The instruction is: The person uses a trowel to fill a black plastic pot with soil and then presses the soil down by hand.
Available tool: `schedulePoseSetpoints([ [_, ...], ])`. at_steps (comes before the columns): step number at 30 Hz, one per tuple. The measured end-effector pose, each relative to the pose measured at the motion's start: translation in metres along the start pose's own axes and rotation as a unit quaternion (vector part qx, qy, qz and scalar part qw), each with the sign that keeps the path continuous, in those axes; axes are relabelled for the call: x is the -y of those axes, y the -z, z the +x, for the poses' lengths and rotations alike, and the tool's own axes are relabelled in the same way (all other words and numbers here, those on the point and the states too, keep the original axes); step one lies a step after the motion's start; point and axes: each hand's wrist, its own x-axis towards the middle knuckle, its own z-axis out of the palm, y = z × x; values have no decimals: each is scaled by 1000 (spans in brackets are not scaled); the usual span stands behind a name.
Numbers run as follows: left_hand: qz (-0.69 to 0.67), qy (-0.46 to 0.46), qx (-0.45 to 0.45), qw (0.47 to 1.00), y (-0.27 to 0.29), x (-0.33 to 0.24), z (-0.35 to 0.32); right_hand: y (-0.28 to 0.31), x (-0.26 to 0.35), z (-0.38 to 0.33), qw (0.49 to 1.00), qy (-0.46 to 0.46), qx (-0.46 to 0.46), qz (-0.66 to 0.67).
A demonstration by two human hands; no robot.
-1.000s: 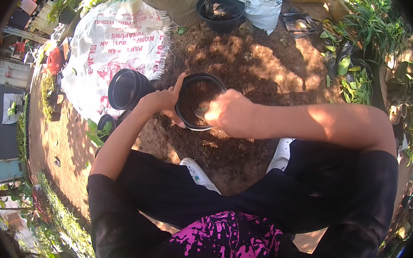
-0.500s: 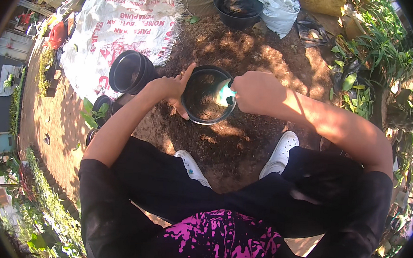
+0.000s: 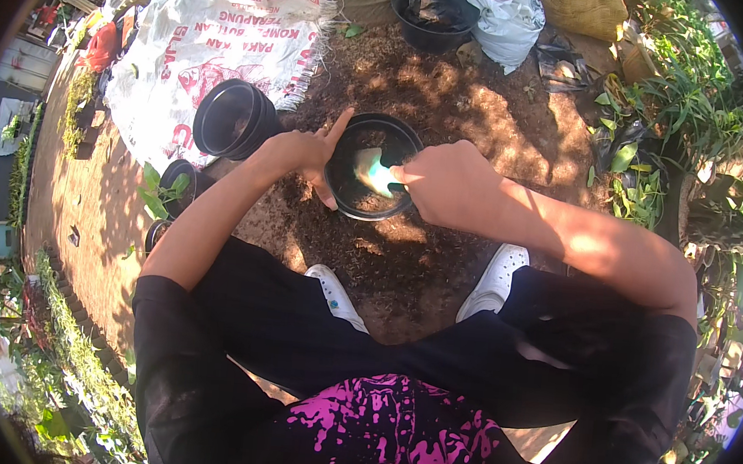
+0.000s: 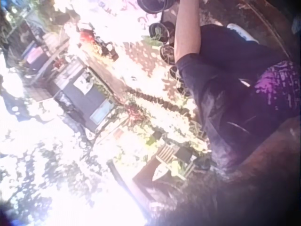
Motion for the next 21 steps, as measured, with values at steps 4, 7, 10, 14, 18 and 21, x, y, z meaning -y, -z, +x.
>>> schedulePoseSetpoints([
  [4, -12, -5, -5, 1000, -1, 1, -7, 0, 1, 1, 998, -26, 48, -35],
  [7, -13, 4, -5, 1000, 0, -1, -7, 18, -4, 8, 995, -35, 72, -66],
  [10, -15, 5, -2, 1000, 1, 1, -2, 12, -6, 6, 991, -28, 115, -70],
  [14, -5, 14, -3, 1000, 4, -3, -5, -9, 5, -7, 995, -15, 81, 55],
  [18, -17, 6, 10, 1000, 1, 0, 4, 14, -2, 8, 996, -64, 2, 55],
  [21, -10, -8, -6, 1000, 0, 3, 5, -5, -7, 3, 993, -58, 98, 25],
])
